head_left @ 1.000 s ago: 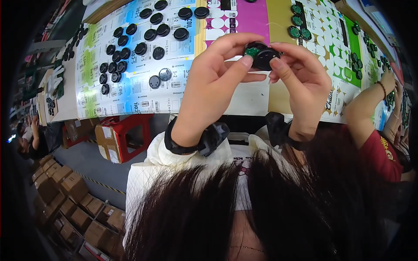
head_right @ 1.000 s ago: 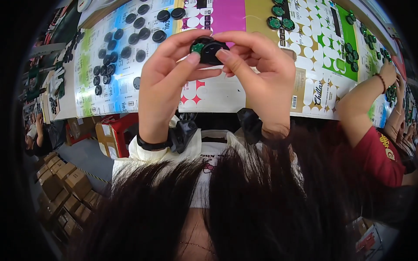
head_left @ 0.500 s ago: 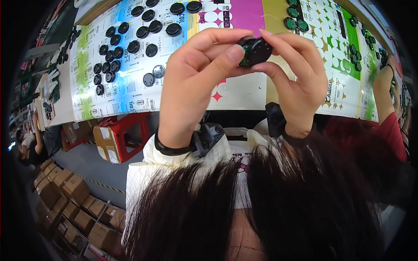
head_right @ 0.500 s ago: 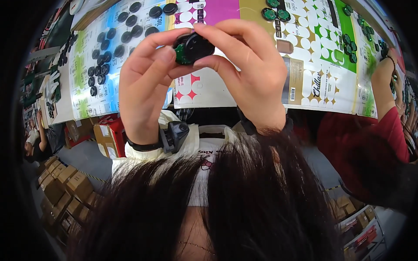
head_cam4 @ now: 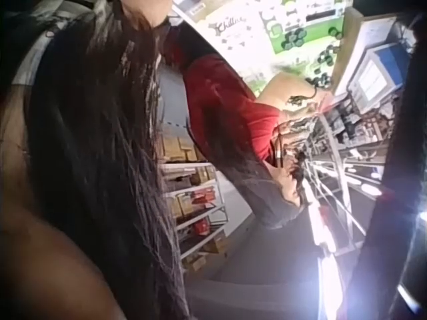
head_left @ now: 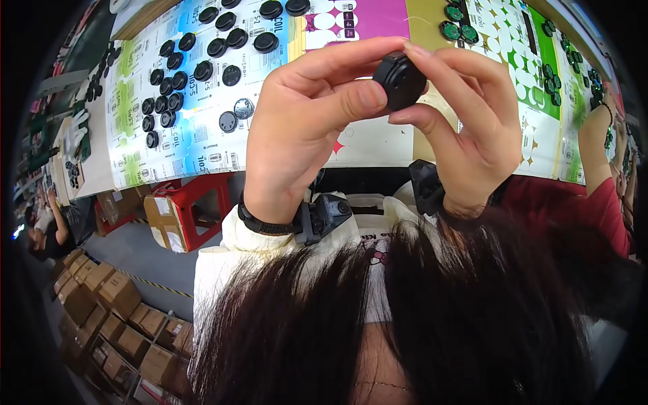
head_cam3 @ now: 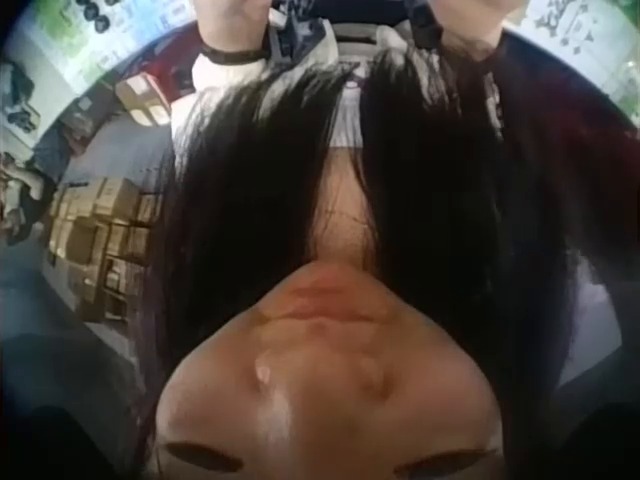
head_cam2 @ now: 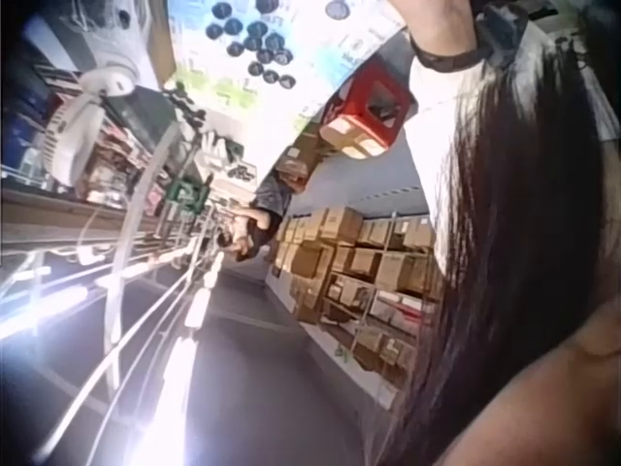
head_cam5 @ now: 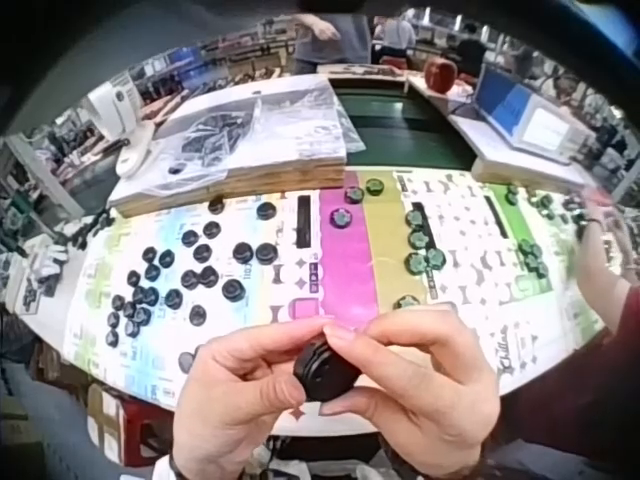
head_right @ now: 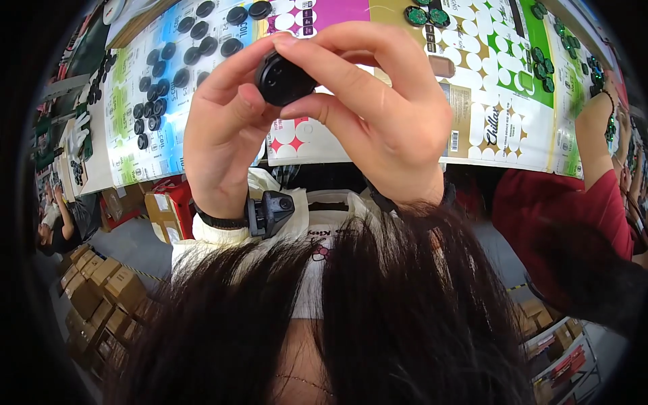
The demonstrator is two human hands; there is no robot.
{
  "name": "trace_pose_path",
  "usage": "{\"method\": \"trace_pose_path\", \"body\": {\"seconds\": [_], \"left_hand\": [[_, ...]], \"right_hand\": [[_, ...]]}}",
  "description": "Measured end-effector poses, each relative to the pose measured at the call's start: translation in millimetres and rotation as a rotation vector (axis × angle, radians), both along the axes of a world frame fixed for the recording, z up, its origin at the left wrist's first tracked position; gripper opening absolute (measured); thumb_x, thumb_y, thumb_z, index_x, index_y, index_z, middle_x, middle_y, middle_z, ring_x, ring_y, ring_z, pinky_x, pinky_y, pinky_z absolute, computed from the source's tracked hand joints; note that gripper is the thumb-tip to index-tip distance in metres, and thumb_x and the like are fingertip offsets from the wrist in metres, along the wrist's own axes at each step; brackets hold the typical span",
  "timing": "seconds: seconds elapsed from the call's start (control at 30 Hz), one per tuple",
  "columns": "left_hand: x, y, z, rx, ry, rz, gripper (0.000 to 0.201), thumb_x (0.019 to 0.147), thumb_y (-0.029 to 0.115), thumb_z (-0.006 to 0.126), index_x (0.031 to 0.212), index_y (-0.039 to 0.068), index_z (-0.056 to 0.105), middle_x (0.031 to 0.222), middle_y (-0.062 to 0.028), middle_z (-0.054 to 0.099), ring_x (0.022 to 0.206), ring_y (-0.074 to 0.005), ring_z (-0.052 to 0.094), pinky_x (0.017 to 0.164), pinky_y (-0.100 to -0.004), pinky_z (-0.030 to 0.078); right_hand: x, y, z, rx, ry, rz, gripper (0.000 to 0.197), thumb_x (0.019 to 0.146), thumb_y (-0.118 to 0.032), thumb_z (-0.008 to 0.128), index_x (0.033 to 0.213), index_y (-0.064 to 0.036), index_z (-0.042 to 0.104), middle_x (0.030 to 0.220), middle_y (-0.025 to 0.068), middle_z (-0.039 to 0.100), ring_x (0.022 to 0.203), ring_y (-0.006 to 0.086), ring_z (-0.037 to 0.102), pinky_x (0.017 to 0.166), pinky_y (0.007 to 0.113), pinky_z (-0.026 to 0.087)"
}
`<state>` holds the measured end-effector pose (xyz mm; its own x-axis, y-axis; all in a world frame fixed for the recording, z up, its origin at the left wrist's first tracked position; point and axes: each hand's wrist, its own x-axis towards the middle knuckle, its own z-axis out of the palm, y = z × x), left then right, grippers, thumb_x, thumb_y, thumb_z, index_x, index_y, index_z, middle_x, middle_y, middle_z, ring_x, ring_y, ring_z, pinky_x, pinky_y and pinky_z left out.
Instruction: The person is assembling small black circular plastic components at a factory workstation.
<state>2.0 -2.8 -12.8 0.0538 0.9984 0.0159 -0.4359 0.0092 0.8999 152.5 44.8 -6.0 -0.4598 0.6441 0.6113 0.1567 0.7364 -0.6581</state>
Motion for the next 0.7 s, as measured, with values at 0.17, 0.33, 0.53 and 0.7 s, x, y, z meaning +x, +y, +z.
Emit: {"method": "trace_pose_path", "body": {"seconds": [0.17, 0.33, 0.53, 0.7], "left_hand": [[-1.8, -0.3, -0.1, -0.003, 0.01, -0.003, 0.046, 0.078, 0.024, 0.057, 0.115, -0.001, 0.044, 0.11, -0.0123, 0.052, 0.098, -0.0212, 0.053, 0.082, -0.0331, 0.045], [-1.6, -1.5, -0.5, -0.001, 0.009, 0.017, 0.045, 0.079, 0.022, 0.056, 0.115, -0.002, 0.044, 0.107, -0.0136, 0.053, 0.097, -0.0218, 0.053, 0.081, -0.0339, 0.045], [18.1, -6.4, 7.2, 0.042, 0.179, 0.255, 0.028, 0.081, 0.004, 0.051, 0.107, -0.007, 0.047, 0.099, -0.0141, 0.056, 0.089, -0.0174, 0.055, 0.077, -0.0274, 0.046], [20.3, -5.3, -5.1, 0.143, 0.342, 0.539, 0.014, 0.075, -0.007, 0.052, 0.088, -0.004, 0.055, 0.078, -0.0054, 0.058, 0.07, -0.0093, 0.057, 0.061, -0.0186, 0.045]], "right_hand": [[-0.4, 1.4, -3.9, 0.039, -0.002, 0.007, 0.049, 0.056, 0.002, 0.07, 0.103, -0.0031, 0.057, 0.096, 0.0074, 0.046, 0.08, 0.0143, 0.051, 0.068, 0.024, 0.045], [-1.0, 1.3, -8.2, 0.06, -0.019, -0.007, 0.049, 0.055, 0.002, 0.07, 0.102, -0.0031, 0.058, 0.094, 0.0074, 0.047, 0.079, 0.0146, 0.052, 0.067, 0.024, 0.046], [-5.7, 4.8, -19.4, 0.116, -0.004, -0.07, 0.042, 0.058, 0.008, 0.066, 0.099, -0.0012, 0.059, 0.097, 0.0097, 0.05, 0.082, 0.0167, 0.054, 0.07, 0.024, 0.047], [-21.2, 1.6, -25.3, -0.003, 0.163, 0.051, 0.035, 0.066, 0.009, 0.06, 0.1, 0.0007, 0.057, 0.102, 0.0125, 0.052, 0.086, 0.0175, 0.055, 0.072, 0.025, 0.047]]}}
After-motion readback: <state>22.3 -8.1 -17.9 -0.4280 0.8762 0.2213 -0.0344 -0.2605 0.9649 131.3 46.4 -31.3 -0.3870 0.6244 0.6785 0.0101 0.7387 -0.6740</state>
